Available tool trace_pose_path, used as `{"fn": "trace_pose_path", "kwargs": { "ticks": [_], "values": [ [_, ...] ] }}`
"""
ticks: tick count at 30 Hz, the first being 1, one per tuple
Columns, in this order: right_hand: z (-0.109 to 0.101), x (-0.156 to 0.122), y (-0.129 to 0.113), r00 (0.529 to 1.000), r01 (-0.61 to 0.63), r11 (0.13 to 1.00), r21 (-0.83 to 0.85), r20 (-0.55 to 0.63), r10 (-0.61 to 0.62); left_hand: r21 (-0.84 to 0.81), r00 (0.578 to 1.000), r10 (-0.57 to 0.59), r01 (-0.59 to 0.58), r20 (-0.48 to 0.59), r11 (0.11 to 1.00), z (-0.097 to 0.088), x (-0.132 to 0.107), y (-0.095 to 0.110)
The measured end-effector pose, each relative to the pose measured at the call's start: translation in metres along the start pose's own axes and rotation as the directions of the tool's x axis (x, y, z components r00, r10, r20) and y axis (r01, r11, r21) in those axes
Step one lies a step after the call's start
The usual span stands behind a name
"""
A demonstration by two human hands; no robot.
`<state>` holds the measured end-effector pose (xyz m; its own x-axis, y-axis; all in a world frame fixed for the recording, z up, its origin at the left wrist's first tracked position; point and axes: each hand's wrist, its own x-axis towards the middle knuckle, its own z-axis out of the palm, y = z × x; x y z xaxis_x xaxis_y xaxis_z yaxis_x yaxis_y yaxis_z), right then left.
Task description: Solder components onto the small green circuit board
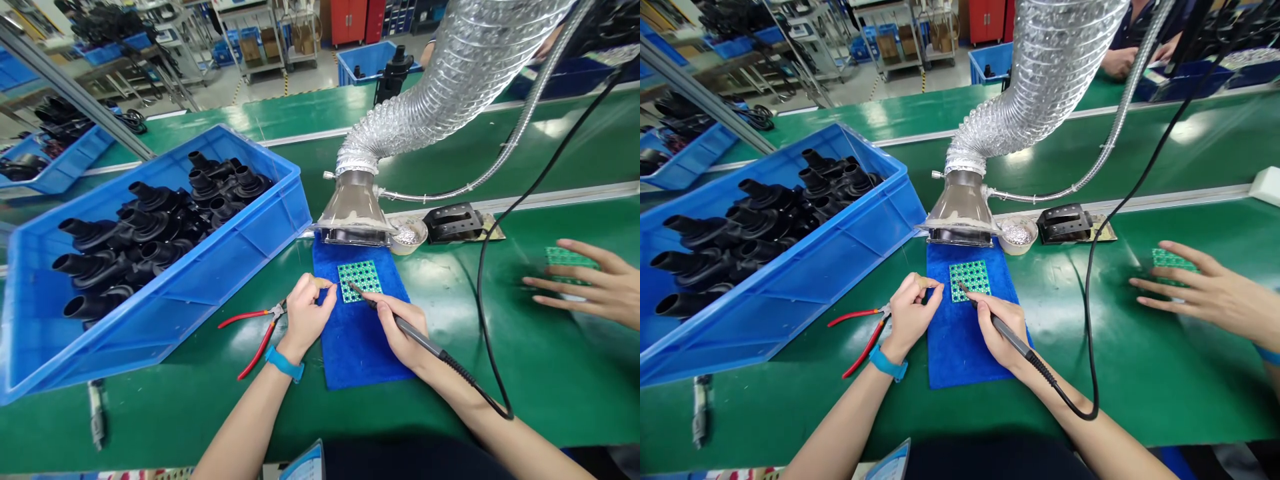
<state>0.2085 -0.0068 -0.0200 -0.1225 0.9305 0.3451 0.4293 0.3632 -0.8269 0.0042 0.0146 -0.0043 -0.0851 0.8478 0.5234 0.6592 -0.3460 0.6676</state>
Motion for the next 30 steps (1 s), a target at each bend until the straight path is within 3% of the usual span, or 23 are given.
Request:
{"fn": "trace_pose_path", "kwargs": {
  "ticks": [12,24,30],
  "values": [
    [-0.002,0.0,0.01,0.996,0.089,0.996,0.025,0.005,-0.089,-0.009,1.0,-0.006,0.006,-0.006,1.0,-0.003,0.0,0.0],
    [-0.005,0.002,0.005,0.998,0.051,0.999,0.011,0.025,-0.051,-0.035,0.998,-0.011,0.012,0.054,0.999,-0.002,-0.001,-0.001],
    [-0.009,0.005,-0.009,0.999,-0.043,0.999,0.0,-0.003,0.043,-0.036,1.0,-0.017,0.018,0.015,0.999,-0.004,-0.001,-0.001]
  ]
}}
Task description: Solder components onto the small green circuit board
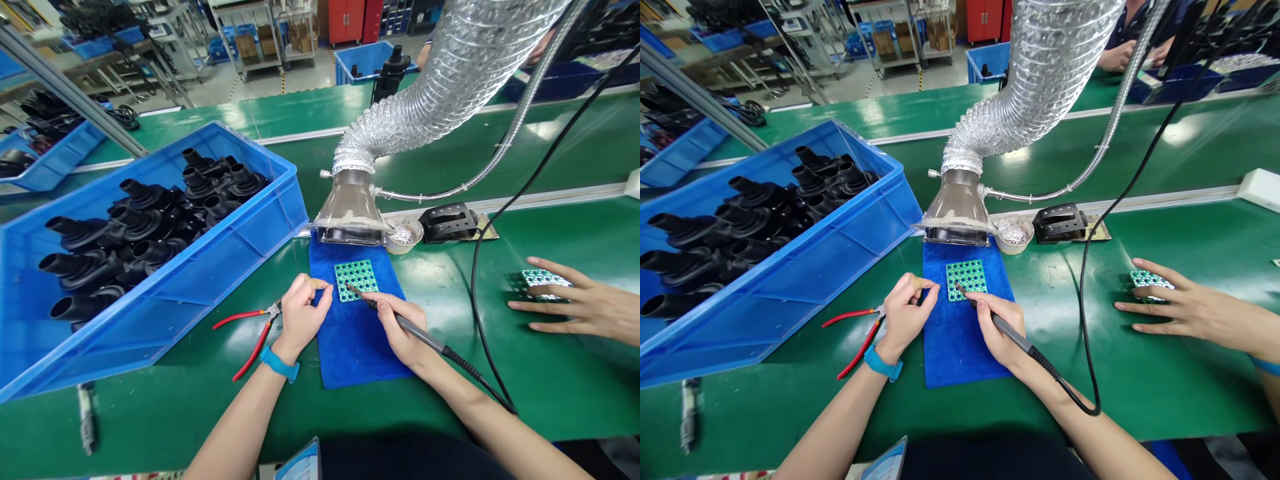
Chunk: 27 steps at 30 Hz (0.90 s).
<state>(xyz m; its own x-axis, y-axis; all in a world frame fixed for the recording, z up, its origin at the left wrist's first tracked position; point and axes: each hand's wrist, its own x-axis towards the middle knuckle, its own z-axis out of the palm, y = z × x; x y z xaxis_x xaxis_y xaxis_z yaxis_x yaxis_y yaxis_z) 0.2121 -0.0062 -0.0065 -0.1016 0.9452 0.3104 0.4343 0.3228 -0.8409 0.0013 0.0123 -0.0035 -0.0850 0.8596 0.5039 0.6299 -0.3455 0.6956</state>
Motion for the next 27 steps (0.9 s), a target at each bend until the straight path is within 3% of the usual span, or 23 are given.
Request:
{"fn": "trace_pose_path", "kwargs": {
  "ticks": [5,9,14,16,19,20,24,27],
  "values": [
    [-0.005,0.003,-0.009,0.982,-0.021,1.0,0.014,-0.186,0.023,-0.012,0.999,-0.044,0.044,-0.023,0.999,-0.001,0.001,0.0],
    [-0.013,0.01,-0.007,0.926,-0.034,0.999,0.008,-0.376,0.035,-0.029,0.998,-0.05,0.05,-0.029,0.998,-0.003,0.002,0.0],
    [-0.023,0.023,0.003,0.855,-0.032,0.997,-0.065,-0.519,-0.007,-0.035,0.999,-0.043,0.043,-0.009,0.998,-0.004,0.004,-0.003],
    [-0.023,0.031,0.012,0.856,-0.01,0.991,-0.131,-0.514,-0.059,-0.05,0.999,-0.053,0.052,-0.009,0.997,-0.003,0.004,-0.004],
    [-0.022,0.04,0.024,0.934,-0.002,0.98,-0.2,-0.351,-0.07,-0.056,0.998,-0.069,0.069,-0.007,0.996,-0.004,0.004,-0.003],
    [-0.021,0.042,0.026,0.937,-0.005,0.981,-0.195,-0.343,-0.063,-0.048,0.997,-0.072,0.072,-0.005,0.996,-0.005,0.004,-0.003],
    [-0.024,0.037,0.016,0.869,0.03,0.99,-0.137,-0.485,-0.094,-0.019,0.996,-0.084,0.084,0.022,0.996,-0.006,0.004,-0.002],
    [-0.025,0.028,0.003,0.869,0.111,0.992,-0.061,-0.477,-0.127,-0.036,0.996,-0.081,0.083,0.048,0.996,-0.005,0.003,-0.003]
  ]
}}
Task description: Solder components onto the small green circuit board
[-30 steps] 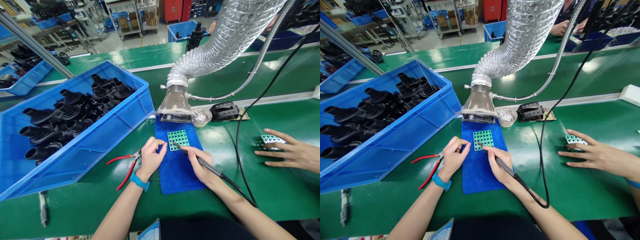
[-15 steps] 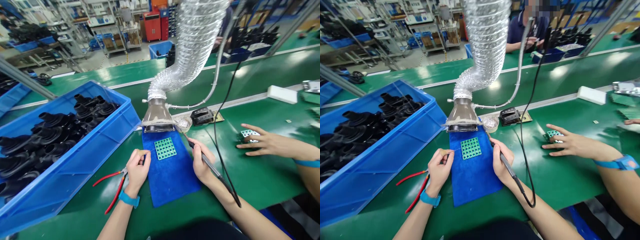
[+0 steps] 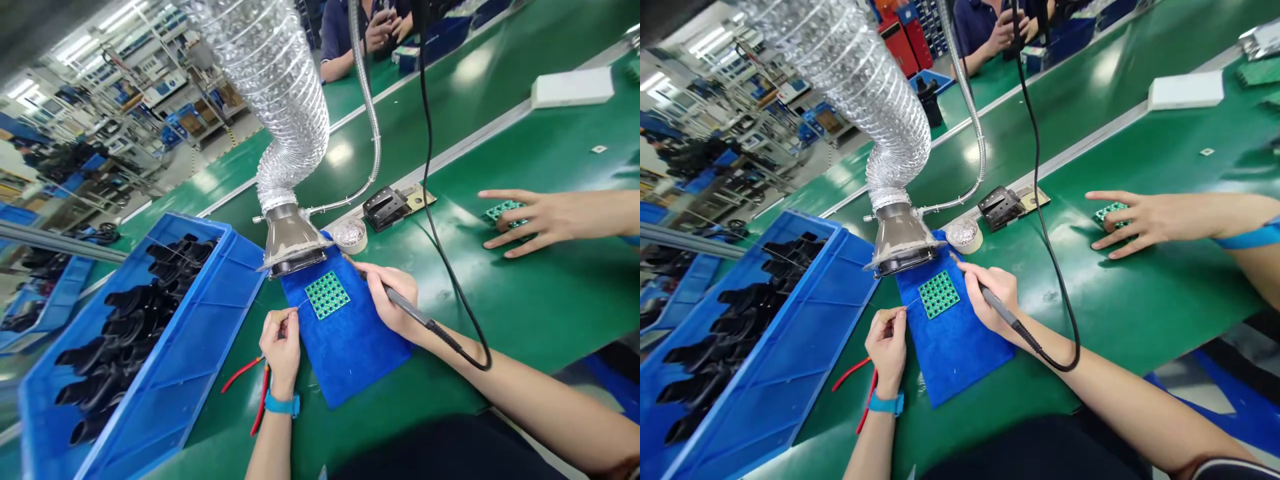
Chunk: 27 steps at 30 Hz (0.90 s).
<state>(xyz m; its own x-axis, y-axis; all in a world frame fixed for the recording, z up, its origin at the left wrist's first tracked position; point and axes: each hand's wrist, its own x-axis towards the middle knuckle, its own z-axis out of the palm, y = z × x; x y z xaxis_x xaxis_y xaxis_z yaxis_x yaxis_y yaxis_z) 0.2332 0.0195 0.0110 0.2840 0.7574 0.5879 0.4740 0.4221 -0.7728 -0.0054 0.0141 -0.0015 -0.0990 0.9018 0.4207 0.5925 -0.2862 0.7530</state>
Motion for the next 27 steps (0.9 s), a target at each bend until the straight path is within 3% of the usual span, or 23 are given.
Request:
{"fn": "trace_pose_path", "kwargs": {
  "ticks": [6,17,27],
  "values": [
    [0.007,-0.022,-0.011,0.975,0.09,0.978,0.186,0.185,-0.125,-0.021,0.999,0.021,-0.02,0.035,1.0,0.002,-0.001,-0.002],
    [0.015,-0.03,-0.01,0.937,0.158,0.966,0.206,0.279,-0.212,-0.029,0.998,-0.033,0.034,0.052,0.999,0.003,-0.003,0.0],
    [0.019,-0.032,-0.01,0.924,0.181,0.971,0.156,0.311,-0.223,0.004,0.996,0.04,-0.04,0.083,0.999,0.004,-0.002,0.004]
  ]
}}
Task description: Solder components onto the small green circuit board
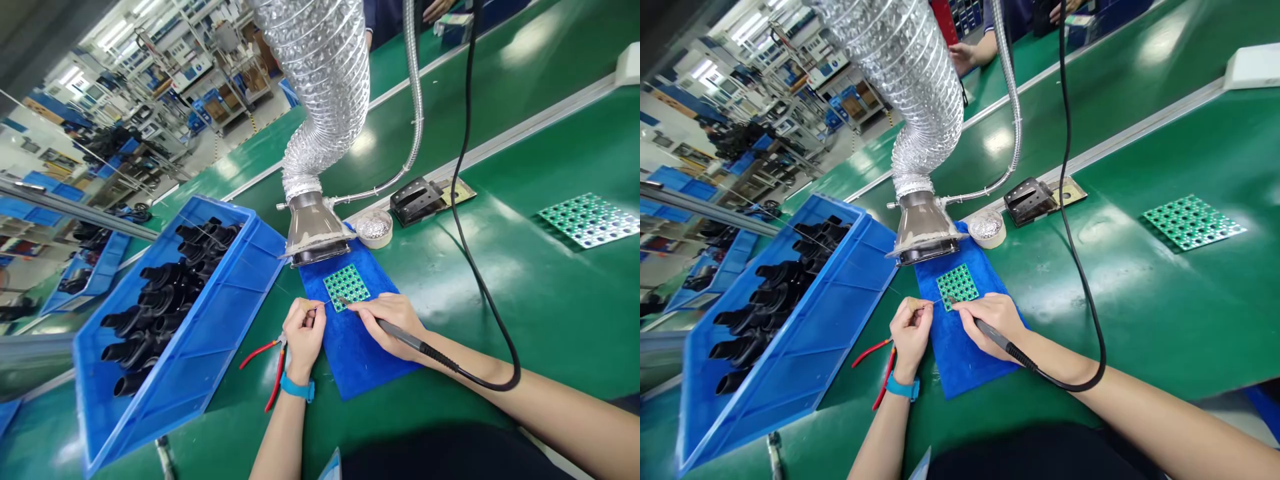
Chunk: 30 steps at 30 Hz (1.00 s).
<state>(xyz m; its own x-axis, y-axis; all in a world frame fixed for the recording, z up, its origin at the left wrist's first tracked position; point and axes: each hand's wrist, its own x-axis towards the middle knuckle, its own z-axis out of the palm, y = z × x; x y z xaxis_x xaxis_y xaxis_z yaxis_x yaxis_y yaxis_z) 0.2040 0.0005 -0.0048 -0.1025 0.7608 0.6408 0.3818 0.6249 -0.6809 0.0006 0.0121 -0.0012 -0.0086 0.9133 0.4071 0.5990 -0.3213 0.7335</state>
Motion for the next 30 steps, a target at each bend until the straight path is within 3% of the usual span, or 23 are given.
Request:
{"fn": "trace_pose_path", "kwargs": {
  "ticks": [10,16,20,25,30],
  "values": [
    [0.0022,-0.0032,-0.0002,0.99,0.136,0.983,-0.124,0.046,-0.131,0.173,0.964,0.235,-0.255,0.126,0.951,0.0033,-0.001,0.0056],
    [0.0003,-0.0041,-0.0008,0.985,0.161,0.978,-0.129,0.075,-0.153,0.33,0.93,0.297,-0.356,0.217,0.874,0.0038,-0.0052,0.0024],
    [-0.0011,-0.0035,-0.002,0.984,0.167,0.98,-0.104,0.072,-0.16,0.342,0.932,0.287,-0.349,0.221,0.872,0.0028,-0.0069,0.0026],
    [-0.0017,-0.0031,-0.0027,0.986,0.161,0.984,-0.072,0.053,-0.158,0.219,0.955,0.273,-0.293,0.117,0.931,-0.0006,-0.0047,0.006],
    [-0.0029,-0.0021,-0.0042,0.986,0.161,0.986,-0.052,0.045,-0.158,0.119,0.981,0.184,-0.19,0.058,0.975,-0.0038,-0.0024,0.0075]
  ]
}}
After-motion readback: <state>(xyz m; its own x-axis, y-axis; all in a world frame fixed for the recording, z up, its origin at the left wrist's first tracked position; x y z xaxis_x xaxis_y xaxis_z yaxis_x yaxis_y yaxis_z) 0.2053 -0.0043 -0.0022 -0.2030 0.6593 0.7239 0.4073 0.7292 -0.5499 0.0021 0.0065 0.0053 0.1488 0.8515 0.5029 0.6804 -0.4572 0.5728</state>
